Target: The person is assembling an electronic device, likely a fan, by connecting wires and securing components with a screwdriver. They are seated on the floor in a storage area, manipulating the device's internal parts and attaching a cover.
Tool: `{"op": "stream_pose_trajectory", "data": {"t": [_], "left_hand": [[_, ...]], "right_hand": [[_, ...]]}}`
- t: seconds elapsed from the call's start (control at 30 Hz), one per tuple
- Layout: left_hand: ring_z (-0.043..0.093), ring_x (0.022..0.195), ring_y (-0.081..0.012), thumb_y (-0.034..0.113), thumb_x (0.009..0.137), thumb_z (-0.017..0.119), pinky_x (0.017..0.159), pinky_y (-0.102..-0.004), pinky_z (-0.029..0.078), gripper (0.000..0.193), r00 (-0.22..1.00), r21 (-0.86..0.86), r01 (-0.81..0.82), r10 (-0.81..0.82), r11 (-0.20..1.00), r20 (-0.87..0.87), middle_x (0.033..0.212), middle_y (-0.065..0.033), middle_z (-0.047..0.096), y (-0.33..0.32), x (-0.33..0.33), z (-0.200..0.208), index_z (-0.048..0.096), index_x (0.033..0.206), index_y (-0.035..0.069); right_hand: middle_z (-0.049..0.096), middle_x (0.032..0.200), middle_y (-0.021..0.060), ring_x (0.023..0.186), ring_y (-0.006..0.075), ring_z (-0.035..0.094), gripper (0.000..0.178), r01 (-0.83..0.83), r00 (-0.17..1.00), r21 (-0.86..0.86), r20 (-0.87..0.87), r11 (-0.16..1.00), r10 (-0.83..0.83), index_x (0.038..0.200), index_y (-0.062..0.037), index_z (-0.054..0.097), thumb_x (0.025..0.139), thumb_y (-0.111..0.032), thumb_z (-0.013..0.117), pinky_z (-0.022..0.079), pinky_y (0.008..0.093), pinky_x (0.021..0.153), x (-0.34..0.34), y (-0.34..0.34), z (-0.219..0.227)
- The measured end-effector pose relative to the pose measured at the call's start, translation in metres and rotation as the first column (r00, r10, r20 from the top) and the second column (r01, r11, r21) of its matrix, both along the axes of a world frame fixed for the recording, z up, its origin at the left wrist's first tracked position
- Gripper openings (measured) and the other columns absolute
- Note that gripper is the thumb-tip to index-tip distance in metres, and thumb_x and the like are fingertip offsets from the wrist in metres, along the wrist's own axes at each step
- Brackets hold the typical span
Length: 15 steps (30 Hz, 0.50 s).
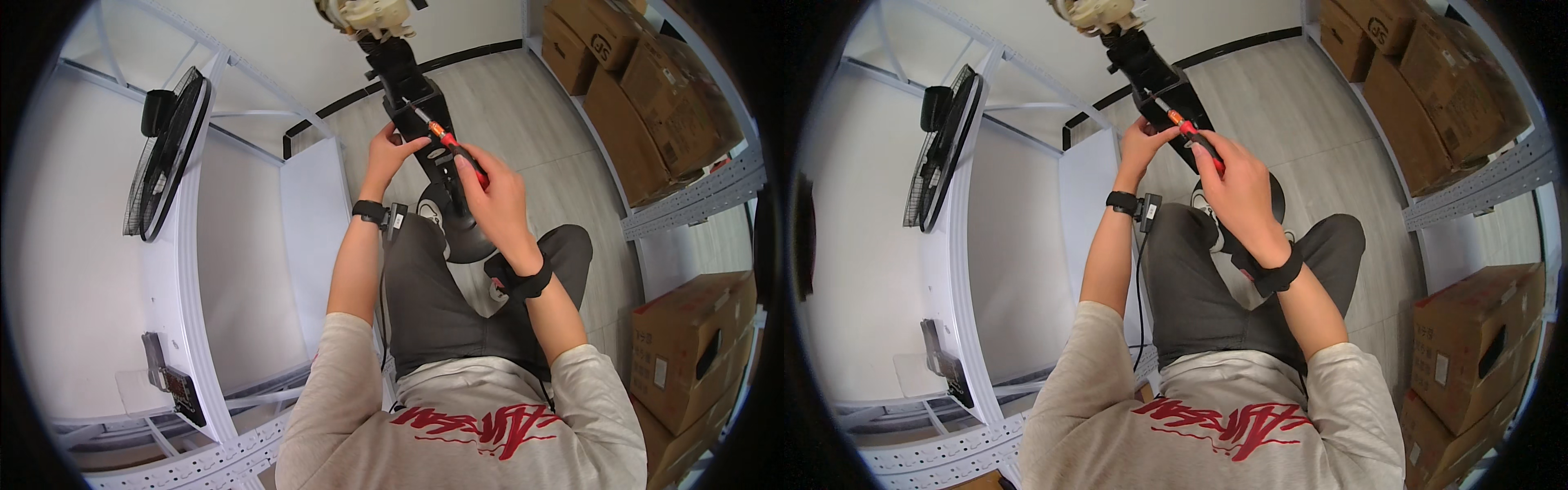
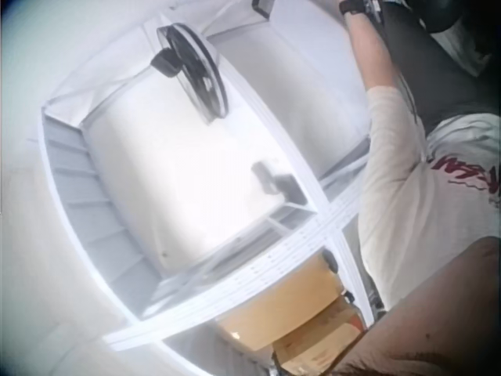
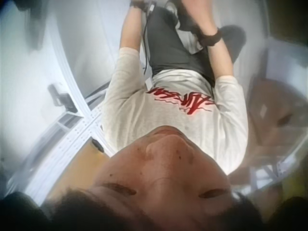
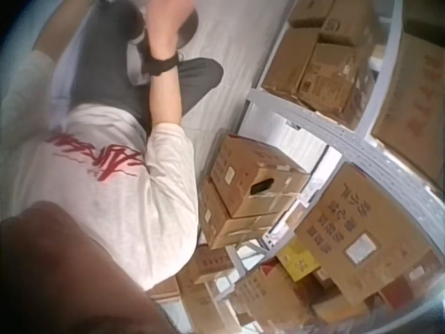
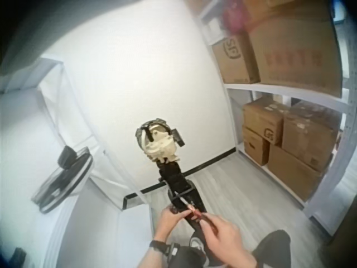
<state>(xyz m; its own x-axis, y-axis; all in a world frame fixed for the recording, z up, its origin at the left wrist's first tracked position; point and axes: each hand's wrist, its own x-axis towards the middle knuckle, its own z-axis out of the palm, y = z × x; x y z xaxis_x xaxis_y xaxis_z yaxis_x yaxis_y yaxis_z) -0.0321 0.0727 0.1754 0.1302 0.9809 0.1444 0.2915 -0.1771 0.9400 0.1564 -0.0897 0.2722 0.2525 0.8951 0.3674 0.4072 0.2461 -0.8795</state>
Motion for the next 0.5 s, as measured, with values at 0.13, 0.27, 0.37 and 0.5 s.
{"op": "stream_pose_trajectory", "data": {"t": [0.13,0.27,0.37,0.5], "left_hand": [[0.039,0.055,-0.0039,0.035,0.065,0.091,0.049,-0.0249,0.03,0.065,0.998,0.012,0.011,-0.011,1.0,-0.056,0.062,0.0069,0.048,0.003,-0.001,0.001,0.068,0.112,-0.003],[0.042,0.053,-0.0052,0.039,0.063,0.091,0.05,-0.0252,0.033,0.068,0.997,0.009,-0.002,0.003,1.0,-0.083,0.06,0.005,0.049,-0.002,-0.004,0.006,0.068,0.112,-0.003],[0.047,0.053,-0.0066,0.04,0.062,0.092,0.051,-0.0256,0.038,0.065,0.995,0.039,-0.016,0.019,0.999,-0.093,0.06,0.0032,0.054,-0.007,-0.001,0.015,0.069,0.109,0.002],[0.044,0.054,-0.0054,0.042,0.063,0.091,0.05,-0.0242,0.034,0.072,0.997,-0.005,0.038,-0.038,0.999,-0.073,0.059,0.005,0.05,-0.011,-0.003,0.018,0.067,0.116,0.001]], "right_hand": [[0.066,0.082,0.0162,0.067,0.0306,0.062,0.025,0.066,0.995,0.071,0.07,0.995,-0.071,0.111,-0.0018,0.068,0.094,-0.019,0.063,0.048,0.0387,0.06,-0.016,0.0,-0.001],[0.067,0.082,0.0182,0.067,0.033,0.064,0.025,0.114,0.982,0.05,0.145,0.992,-0.121,0.11,-0.0016,0.069,0.094,-0.02,0.062,0.048,0.0395,0.061,-0.03,-0.005,0.004],[0.067,0.079,0.0192,0.066,0.0335,0.064,0.025,0.157,0.968,0.037,0.192,0.987,-0.161,0.108,-0.0012,0.07,0.094,-0.021,0.062,0.048,0.0392,0.06,-0.033,-0.005,0.009],[0.066,0.074,0.0191,0.063,0.0325,0.063,0.025,0.175,0.949,0.042,0.26,0.984,-0.18,0.106,-0.0008,0.071,0.095,-0.021,0.062,0.048,0.0388,0.059,-0.04,-0.003,0.021]]}}
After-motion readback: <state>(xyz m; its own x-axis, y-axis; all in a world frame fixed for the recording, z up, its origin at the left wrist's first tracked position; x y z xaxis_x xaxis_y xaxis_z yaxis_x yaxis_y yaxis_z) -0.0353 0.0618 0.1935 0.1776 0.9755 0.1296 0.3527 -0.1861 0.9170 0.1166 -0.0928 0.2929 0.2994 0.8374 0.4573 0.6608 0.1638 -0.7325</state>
